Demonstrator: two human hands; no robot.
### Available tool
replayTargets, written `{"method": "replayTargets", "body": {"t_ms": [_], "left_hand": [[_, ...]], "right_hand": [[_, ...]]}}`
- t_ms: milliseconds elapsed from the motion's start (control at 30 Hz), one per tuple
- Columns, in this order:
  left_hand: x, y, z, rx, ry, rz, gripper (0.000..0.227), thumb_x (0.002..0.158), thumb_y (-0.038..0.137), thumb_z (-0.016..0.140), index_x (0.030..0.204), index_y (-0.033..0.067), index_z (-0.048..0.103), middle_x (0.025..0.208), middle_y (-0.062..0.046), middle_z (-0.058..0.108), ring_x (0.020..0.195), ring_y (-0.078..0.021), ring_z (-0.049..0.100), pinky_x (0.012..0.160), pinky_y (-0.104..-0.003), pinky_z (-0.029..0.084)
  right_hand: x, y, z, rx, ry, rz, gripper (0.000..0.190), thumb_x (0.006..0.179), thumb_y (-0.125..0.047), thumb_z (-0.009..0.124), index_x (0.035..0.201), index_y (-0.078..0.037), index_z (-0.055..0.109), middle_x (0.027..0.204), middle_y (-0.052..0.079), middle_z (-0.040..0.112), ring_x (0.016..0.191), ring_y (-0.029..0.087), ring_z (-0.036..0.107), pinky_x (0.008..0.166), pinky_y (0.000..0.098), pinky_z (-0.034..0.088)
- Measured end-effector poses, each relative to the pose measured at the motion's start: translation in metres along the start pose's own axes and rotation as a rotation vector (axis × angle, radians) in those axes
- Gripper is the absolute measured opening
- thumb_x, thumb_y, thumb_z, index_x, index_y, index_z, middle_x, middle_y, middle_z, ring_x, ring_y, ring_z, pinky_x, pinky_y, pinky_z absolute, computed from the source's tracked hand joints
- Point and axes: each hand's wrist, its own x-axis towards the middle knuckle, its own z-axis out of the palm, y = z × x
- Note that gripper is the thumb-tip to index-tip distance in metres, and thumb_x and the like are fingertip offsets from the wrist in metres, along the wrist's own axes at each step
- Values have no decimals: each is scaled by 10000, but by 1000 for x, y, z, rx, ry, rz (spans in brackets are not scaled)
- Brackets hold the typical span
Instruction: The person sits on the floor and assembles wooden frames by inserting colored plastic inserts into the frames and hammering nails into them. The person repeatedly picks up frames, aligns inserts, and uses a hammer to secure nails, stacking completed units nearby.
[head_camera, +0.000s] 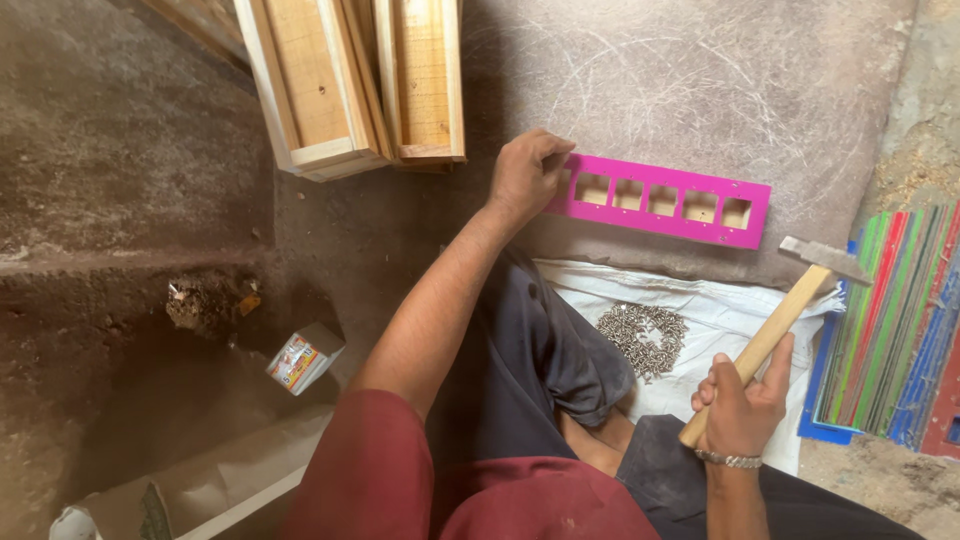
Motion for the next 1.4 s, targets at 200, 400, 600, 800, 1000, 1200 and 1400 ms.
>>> {"method": "replayTargets", "body": {"t_ms": [200, 400, 600, 800, 1000, 1200, 1400], "left_hand": [[1, 1, 3, 82, -90, -48, 88, 936, 102, 706, 953, 120, 790, 948, -20, 691, 943, -178, 685, 841, -324, 574], [-2, 2, -2, 64, -90, -31, 145, 889, 59, 709, 986, 127, 792, 950, -21, 670, 955, -183, 674, 849, -323, 572], [-1, 2, -1, 48, -71, -31, 120, 862, 105, 763, 974, 138, 793, 961, -21, 672, 965, -199, 669, 847, -344, 566], [-1, -1, 3, 80, -68, 6, 73, 877, 132, 765, 945, 153, 784, 965, -10, 680, 964, -196, 672, 834, -348, 565], [-4, -10, 8, 73, -49, 37, 103, 864, 128, 760, 959, 158, 785, 984, -3, 704, 975, -203, 678, 838, -358, 570], [0, -15, 8, -14, -57, 13, 274, 914, 89, 725, 1157, 131, 606, 942, -18, 739, 918, -187, 736, 816, -343, 601], [2, -13, 6, -141, -51, -87, 412, 907, 47, 710, 1187, 97, 412, 915, -68, 768, 879, -229, 781, 772, -351, 623]], "right_hand": [[-21, -22, 35, -113, -169, -134, 865, 964, 13, 613, 1709, -71, 182, 789, 30, 589, 544, 76, 513, 440, 242, 435], [-31, -41, 75, -355, -288, -147, 823, 910, -35, 677, 1645, -77, 310, 739, 25, 604, 509, 49, 505, 408, 224, 415], [-24, -46, 95, -564, -305, -218, 775, 915, -76, 714, 1629, -90, 413, 1069, 185, 649, 785, 168, 596, 619, 304, 496], [-14, -43, 102, -634, -351, -410, 718, 922, -100, 699, 1578, -39, 414, 1531, 220, 545, 1320, 269, 605, 1015, 346, 512], [-9, -51, 112, -656, -364, -434, 706, 913, -111, 700, 1565, -72, 431, 1506, 217, 569, 1250, 275, 654, 947, 345, 552], [-1, -57, 125, -762, -343, -417, 688, 907, -141, 703, 1550, -148, 459, 1346, 219, 671, 999, 275, 753, 758, 375, 595], [8, -52, 136, -838, -368, -571, 683, 931, -141, 707, 1568, -139, 461, 1149, 246, 726, 935, 312, 758, 723, 391, 600]]}}
